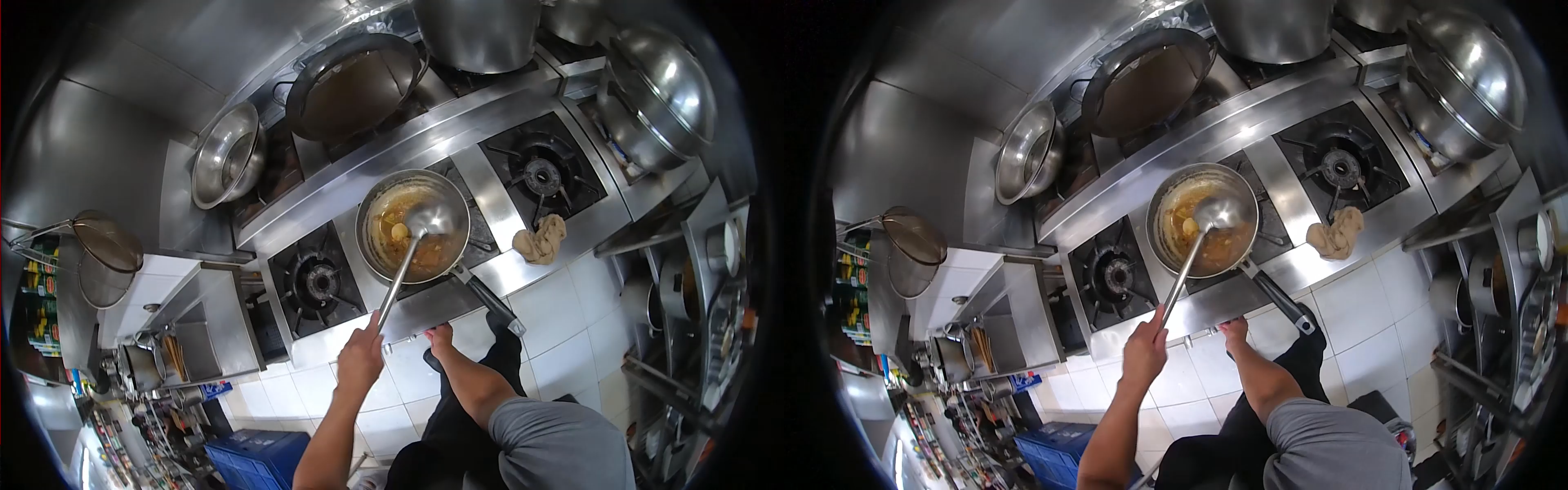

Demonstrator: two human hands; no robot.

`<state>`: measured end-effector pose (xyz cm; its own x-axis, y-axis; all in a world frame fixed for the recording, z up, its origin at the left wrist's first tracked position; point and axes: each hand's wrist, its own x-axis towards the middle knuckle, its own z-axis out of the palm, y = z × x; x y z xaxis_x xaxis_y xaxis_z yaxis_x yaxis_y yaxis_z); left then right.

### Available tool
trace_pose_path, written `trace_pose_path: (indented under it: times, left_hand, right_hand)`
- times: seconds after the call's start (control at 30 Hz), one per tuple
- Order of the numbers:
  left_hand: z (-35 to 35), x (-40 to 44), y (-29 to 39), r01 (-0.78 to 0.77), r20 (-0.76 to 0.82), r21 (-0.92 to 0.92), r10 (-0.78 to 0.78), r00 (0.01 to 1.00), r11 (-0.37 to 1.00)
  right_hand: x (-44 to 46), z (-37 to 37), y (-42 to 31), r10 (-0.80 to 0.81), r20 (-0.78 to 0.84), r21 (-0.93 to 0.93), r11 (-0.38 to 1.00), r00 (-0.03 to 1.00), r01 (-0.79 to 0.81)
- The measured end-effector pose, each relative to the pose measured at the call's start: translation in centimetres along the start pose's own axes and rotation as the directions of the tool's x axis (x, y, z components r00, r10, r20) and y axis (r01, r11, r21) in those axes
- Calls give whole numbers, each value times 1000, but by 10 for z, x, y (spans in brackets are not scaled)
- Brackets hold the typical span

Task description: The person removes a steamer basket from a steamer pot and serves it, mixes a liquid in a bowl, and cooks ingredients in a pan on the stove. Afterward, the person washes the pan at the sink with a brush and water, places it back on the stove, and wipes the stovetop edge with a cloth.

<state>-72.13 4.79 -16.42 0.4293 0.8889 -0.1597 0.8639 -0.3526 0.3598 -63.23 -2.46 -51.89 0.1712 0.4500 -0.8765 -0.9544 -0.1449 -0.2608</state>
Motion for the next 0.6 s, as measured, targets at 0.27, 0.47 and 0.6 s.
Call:
trace_pose_path:
  times: [0.27, 0.47, 0.6]
  left_hand:
    - [-29, -23, 3, 145, -161, 45, -136, 978, 988]
    - [33, -17, 33, 207, -167, -283, -261, 951, 937]
    - [22, -74, 63, 313, -143, -155, -334, 932, 937]
  right_hand:
    - [-66, -53, -235, 743, 516, -621, 667, 426, -412]
    - [-154, 31, -336, 673, 294, -867, 486, 679, -106]
    - [-185, 45, -326, 398, 323, -930, 302, 858, 210]
